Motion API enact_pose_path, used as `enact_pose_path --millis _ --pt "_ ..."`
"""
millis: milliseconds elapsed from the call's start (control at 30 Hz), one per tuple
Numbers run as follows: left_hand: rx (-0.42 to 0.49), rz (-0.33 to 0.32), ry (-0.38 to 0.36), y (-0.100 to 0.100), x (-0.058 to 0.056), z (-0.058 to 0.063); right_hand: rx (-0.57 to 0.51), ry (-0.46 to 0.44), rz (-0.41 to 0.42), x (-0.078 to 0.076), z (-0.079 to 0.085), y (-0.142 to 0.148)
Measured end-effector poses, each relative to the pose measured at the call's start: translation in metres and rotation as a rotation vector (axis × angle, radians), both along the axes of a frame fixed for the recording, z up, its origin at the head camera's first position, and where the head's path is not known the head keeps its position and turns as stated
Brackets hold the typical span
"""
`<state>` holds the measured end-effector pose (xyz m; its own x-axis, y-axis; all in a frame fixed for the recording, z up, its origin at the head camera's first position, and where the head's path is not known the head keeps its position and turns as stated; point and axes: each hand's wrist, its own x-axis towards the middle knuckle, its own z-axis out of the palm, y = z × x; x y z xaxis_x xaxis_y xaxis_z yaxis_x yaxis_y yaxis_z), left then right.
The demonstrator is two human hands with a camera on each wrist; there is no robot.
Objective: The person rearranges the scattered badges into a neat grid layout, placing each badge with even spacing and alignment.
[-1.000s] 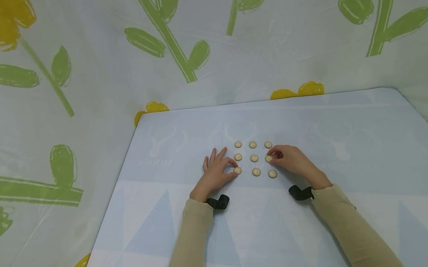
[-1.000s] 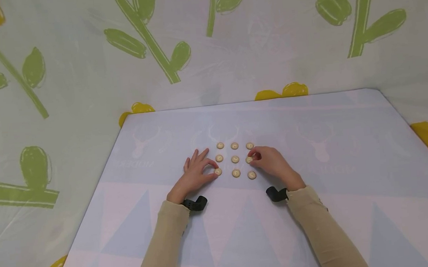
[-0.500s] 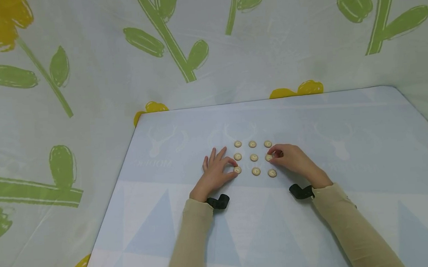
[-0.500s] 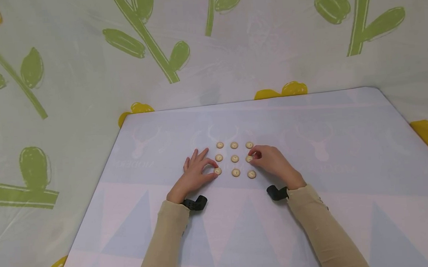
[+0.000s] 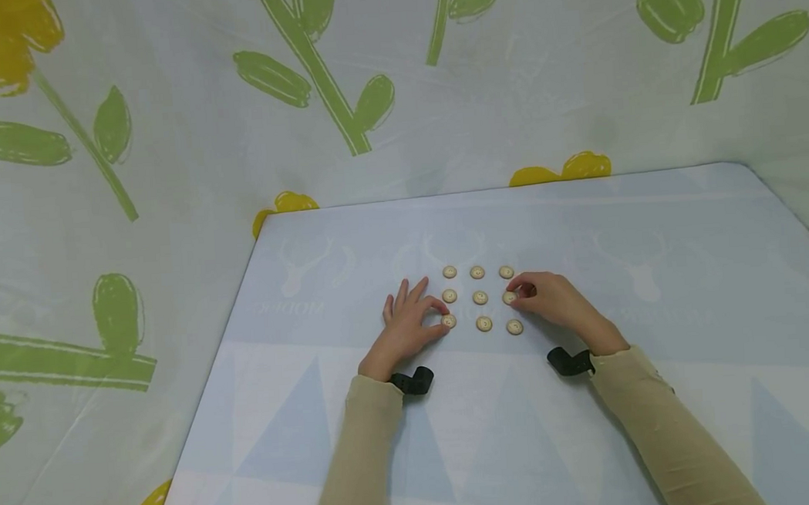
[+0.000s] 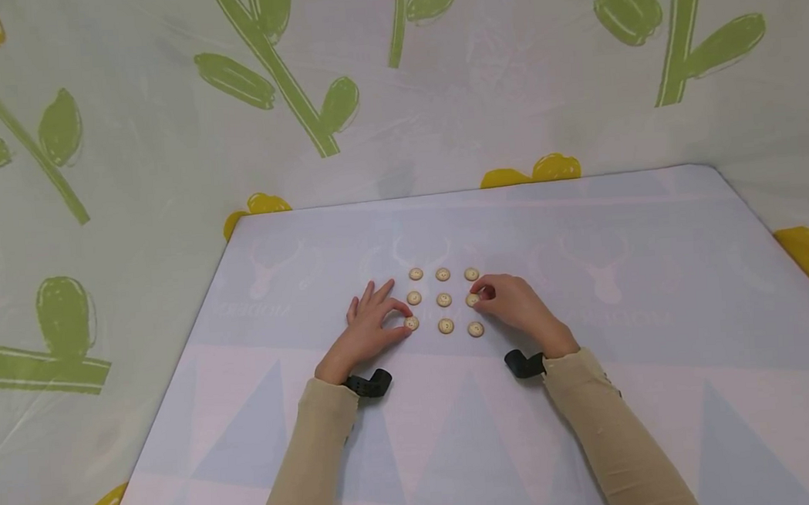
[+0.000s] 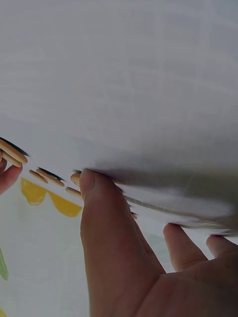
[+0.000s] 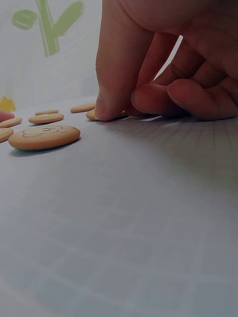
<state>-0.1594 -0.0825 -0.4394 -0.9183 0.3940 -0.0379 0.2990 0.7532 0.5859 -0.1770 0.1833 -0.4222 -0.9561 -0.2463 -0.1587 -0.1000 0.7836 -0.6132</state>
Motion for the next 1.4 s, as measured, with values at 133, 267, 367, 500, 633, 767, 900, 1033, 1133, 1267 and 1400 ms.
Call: enact_pose_path --millis 133,267,367,500,633,767,900,1033,1133,1267,1400 --pt "0.002 0.001 -0.004 0.0001 -0.0001 0.0004 -0.001 -0.003 0.002 0.0004 0.0007 0.0001" --pt "0.002 0.003 -0.002 0.0000 -0.0001 0.0001 -0.004 0.000 0.006 0.0004 0.0010 0.0006" --pt "0.002 0.003 -0.001 0.0001 0.0003 -0.0005 -0.007 0.002 0.010 0.0007 0.0015 0.0010" --pt "-0.009 0.006 -0.015 0.0005 0.0017 -0.0009 -0.003 -0.018 0.003 0.0015 0.0007 0.0008" --pt "-0.024 0.013 -0.024 0.0012 0.0027 -0.0012 0.005 -0.036 -0.009 0.0017 -0.0012 0.0010" --pt "-0.026 0.016 -0.017 0.0015 0.0021 -0.0008 0.005 -0.032 -0.006 0.0011 -0.0012 0.0017" --pt "-0.026 0.015 -0.007 0.0012 0.0011 0.0000 0.006 -0.022 0.000 -0.0001 -0.0005 0.0021" --pt "-0.029 0.019 -0.012 0.0013 0.0015 0.0004 0.007 -0.015 0.006 0.0001 0.0001 0.0018" --pt "-0.030 0.022 -0.018 0.0015 0.0018 0.0006 0.007 -0.013 0.004 0.0003 0.0003 0.0015" --pt "-0.028 0.019 -0.010 0.0018 0.0016 0.0005 0.002 -0.001 0.002 0.0008 0.0003 0.0015" --pt "-0.026 0.014 0.001 0.0017 0.0013 0.0000 -0.010 0.006 0.008 0.0014 0.0005 0.0031"
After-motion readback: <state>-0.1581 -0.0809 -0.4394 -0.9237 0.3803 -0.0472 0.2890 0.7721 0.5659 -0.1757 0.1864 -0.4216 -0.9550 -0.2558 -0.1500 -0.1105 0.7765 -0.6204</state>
